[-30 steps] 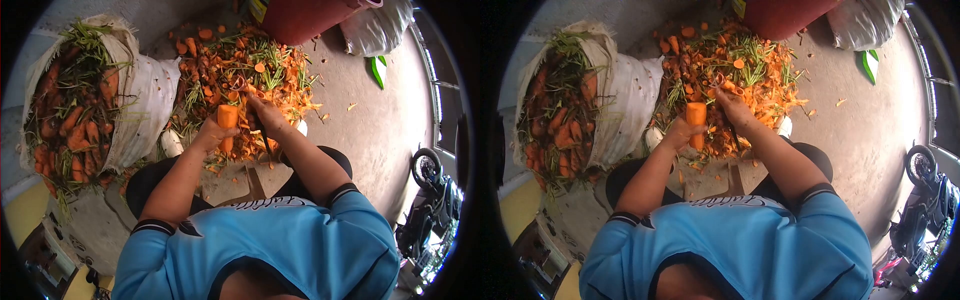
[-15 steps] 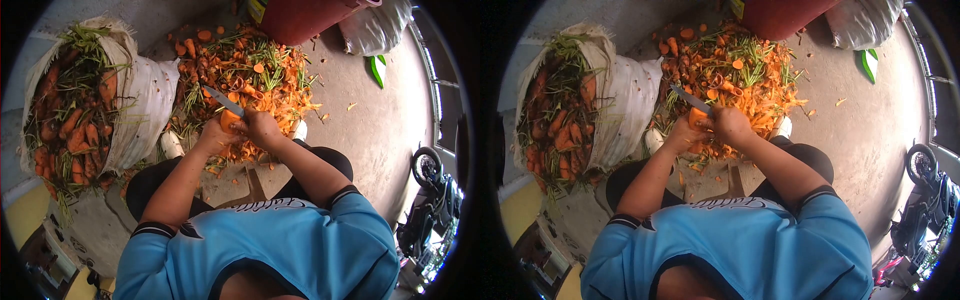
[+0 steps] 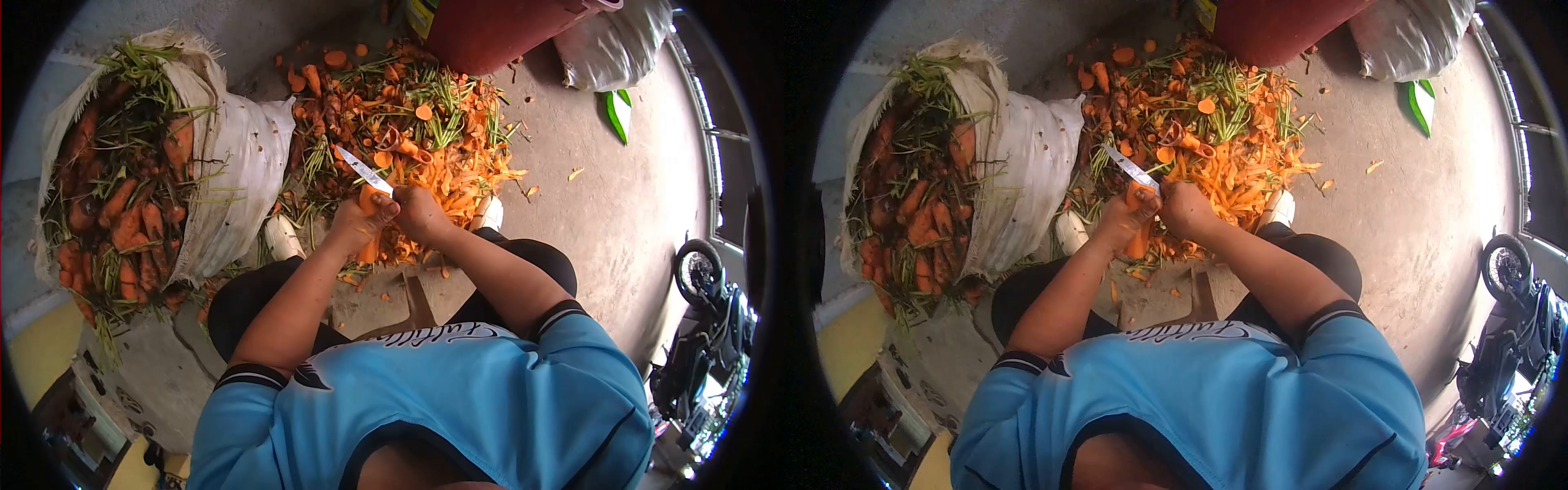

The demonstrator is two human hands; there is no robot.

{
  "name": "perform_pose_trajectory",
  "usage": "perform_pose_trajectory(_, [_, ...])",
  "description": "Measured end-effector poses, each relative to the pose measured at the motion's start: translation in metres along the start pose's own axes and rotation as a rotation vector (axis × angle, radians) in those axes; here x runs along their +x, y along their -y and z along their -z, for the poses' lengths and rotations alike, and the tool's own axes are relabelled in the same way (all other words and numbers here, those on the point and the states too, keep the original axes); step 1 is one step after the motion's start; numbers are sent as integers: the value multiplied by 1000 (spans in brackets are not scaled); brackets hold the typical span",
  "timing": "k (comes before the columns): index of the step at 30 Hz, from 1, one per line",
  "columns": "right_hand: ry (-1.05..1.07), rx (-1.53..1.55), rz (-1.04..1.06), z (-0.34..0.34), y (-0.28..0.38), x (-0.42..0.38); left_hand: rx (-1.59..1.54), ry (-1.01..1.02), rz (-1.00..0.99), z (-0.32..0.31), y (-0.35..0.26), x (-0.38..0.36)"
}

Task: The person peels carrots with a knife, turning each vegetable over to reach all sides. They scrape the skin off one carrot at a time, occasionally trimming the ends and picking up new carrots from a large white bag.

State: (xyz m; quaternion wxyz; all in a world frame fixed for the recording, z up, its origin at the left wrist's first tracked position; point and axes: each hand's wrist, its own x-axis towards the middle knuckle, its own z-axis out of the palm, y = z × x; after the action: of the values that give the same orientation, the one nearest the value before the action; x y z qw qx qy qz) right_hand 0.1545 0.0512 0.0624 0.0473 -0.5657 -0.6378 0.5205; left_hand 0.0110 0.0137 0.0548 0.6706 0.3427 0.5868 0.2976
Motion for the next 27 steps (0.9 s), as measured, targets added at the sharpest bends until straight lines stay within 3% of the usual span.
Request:
perform_pose_trajectory(3, [53, 114, -49, -4, -1, 1, 107, -142, -225, -9, 2, -1])
perform_pose_trajectory(6, [100, 291, -97, -8, 0, 2, 404, -294, -206, -8, 8, -1])
perform_pose_trajectory(9, [126, 477, -159, -6, -4, 10, 198, -195, -287, -8, 0, -2])
perform_pose_trajectory(12, [208, 740, -289, 18, 4, 5, -575, 308, 116, 11, -8, -6])
perform_pose_trajectory(15, [121, 681, -204, 13, 11, 5, -350, 246, 28, 4, -7, -4])
perform_pose_trajectory(18, [171, 805, -337, 16, 15, 1, 371, -260, -347, -1, -4, -1])
perform_pose_trajectory(21, [635, 1211, -322, 22, -5, 5, 542, -366, -460, -2, -10, -8])
perform_pose_trajectory(24, [690, 1236, -301, 22, -3, 3, 569, -367, -556, -1, -17, -10])
perform_pose_trajectory(27, [826, 1390, -245, 31, 0, -1, 599, -341, -504, 2, -10, -6])
